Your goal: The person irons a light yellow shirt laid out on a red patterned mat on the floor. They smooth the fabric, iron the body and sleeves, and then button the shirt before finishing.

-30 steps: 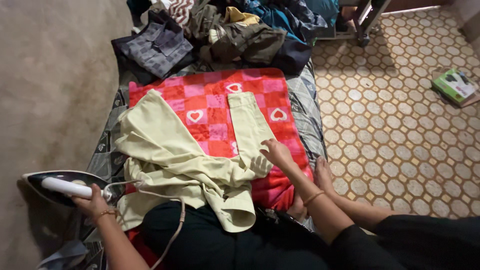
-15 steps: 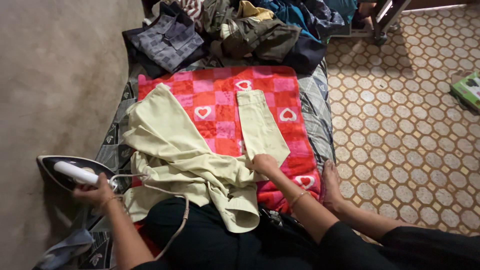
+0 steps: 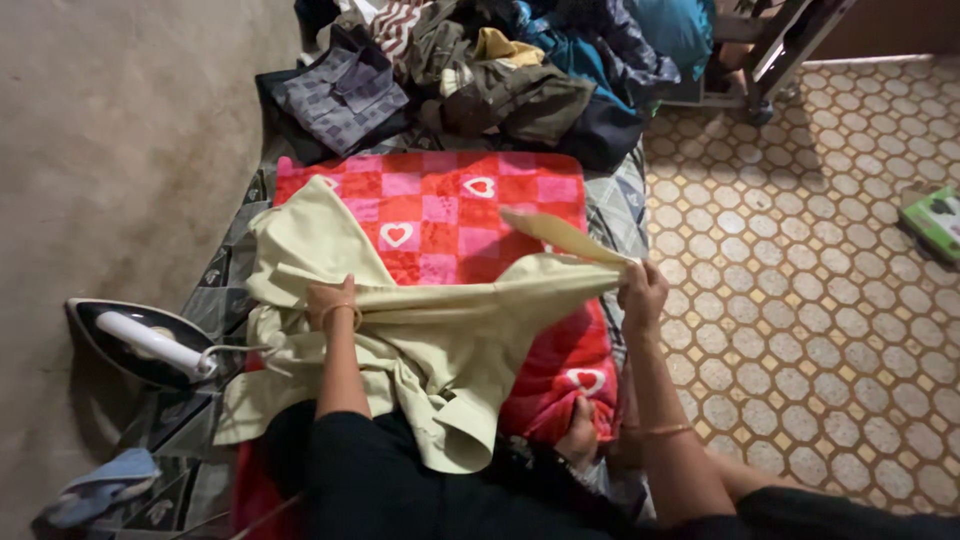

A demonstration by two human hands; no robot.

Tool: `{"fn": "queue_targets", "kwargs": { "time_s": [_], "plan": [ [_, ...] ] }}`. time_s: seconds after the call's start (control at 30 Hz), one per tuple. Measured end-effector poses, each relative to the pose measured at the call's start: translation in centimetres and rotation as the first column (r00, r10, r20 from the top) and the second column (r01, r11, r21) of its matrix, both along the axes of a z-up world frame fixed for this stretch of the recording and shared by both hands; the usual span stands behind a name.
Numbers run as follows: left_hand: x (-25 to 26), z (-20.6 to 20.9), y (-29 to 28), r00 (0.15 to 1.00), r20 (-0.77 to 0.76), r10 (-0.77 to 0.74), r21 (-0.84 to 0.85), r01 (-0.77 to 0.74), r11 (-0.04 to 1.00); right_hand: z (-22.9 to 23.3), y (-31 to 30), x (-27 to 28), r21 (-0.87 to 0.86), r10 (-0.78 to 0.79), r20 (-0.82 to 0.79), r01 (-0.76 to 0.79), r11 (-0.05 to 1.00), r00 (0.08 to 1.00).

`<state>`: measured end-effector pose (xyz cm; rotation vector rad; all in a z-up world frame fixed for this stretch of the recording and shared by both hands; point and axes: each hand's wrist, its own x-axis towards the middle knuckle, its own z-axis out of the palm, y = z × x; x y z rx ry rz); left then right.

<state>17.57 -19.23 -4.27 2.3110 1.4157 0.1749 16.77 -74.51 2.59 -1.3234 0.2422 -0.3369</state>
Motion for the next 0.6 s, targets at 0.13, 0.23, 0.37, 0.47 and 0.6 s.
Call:
{"fn": "queue_targets", "kwargs": {
  "time_s": [0.13,0.23,0.37,0.47,0.6],
  "plan": [
    [3.6,1.0,-1.8,0.996,-0.061,-0.058,-0.061,0.054,0.997,1.3,-2.8,-0.2,0.084,-0.013,0.053,0.009,0.996,0.999],
    [7.6,2.1,-2.9,0.993,0.007,-0.114,-0.050,0.114,0.992,0.6,-4.1,1.5,0.080,0.019,-0.100,-0.011,0.997,0.995],
    [16.2,3.3,-6.4,0.945,0.214,-0.247,-0.062,0.266,0.962,-2.1,-6.0,5.7,0.020,0.071,-0.195,-0.069,0.997,0.978],
    [24.3,5.0,-8.8,0.808,0.466,-0.360,-0.041,0.426,0.904,-3.3,-8.0,9.2,0.037,-0.023,-0.147,0.029,0.999,0.989],
    [35.4,10.7,-13.0,0.428,0.778,-0.460,0.053,0.686,0.726,-2.1,-11.1,12.9,0.172,-0.165,0.024,0.158,0.972,0.986]
  ]
}}
